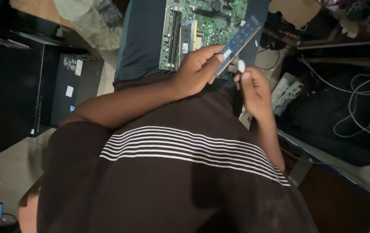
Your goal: The person sits on the floor with a motherboard on their lap and cleans the edge contacts of RAM modules by rubbing them with an eraser. They hold each memory module in one hand, rub the gold contact edge with the eraser, and set the cleaned module back on the motherboard.
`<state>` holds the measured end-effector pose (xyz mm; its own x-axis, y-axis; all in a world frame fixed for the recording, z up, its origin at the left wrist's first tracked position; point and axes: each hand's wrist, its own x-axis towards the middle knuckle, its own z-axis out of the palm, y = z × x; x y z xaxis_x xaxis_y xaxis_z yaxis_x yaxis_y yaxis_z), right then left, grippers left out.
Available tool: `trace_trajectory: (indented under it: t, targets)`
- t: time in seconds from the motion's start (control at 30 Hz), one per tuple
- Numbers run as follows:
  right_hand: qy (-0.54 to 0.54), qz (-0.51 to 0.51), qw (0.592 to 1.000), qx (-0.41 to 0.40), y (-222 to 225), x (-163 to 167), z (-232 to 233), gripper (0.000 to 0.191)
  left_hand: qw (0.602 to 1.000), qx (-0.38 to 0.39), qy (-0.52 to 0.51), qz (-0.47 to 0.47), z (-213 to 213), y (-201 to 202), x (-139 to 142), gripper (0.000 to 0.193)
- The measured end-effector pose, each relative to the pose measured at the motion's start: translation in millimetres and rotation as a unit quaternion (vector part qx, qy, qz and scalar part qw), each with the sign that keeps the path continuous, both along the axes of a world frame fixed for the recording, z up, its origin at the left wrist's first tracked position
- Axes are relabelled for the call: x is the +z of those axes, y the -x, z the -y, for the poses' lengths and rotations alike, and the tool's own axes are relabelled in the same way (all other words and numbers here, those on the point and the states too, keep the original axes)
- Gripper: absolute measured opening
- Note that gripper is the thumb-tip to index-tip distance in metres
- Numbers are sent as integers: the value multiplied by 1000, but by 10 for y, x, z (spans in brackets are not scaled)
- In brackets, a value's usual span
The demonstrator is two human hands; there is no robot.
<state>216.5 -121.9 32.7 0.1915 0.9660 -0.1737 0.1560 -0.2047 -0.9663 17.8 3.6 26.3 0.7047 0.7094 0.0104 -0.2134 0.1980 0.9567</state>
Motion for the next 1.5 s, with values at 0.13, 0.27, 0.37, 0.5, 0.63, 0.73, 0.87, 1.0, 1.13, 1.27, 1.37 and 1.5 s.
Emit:
trace_trajectory:
  t: [0.13,0.27,0.37,0.5,0.63,0.73,0.87,1.0,1.13,1.27,1.37,1.5]
  targets:
    - [-9,104,992,64,68,41,-23,31,1000,5,-8,12,6,30,18,36]
    - [-13,135,990,43,166,98,-91,26,1000,12,-19,-2,-5,50,22,36]
    - [-13,147,988,47,238,135,-120,23,1000,12,-21,-10,-12,53,15,37]
    - [-24,153,987,49,290,167,-143,21,999,23,-19,-19,-15,34,-9,38]
    - [-20,213,976,42,290,179,-164,20,999,24,-38,-25,-24,32,-44,39]
    - [-18,188,981,46,298,166,-161,21,1000,23,-15,-7,-23,23,-64,40]
    - [-16,129,990,51,330,123,-133,21,999,27,-14,-21,-20,17,-77,38]
    - [-5,109,992,59,331,70,-109,25,999,33,-15,-30,-9,14,-82,38]
    - [22,107,993,54,295,24,-90,27,999,25,-10,-34,-14,18,-89,38]
    - [9,92,993,70,264,-13,-70,27,999,23,-16,-34,-15,8,-104,37]
    - [15,77,994,71,266,-33,-66,27,999,28,-19,-39,-7,-1,-131,37]
    - [4,104,991,81,308,-22,-77,25,997,33,-32,-57,-5,-9,-184,36]
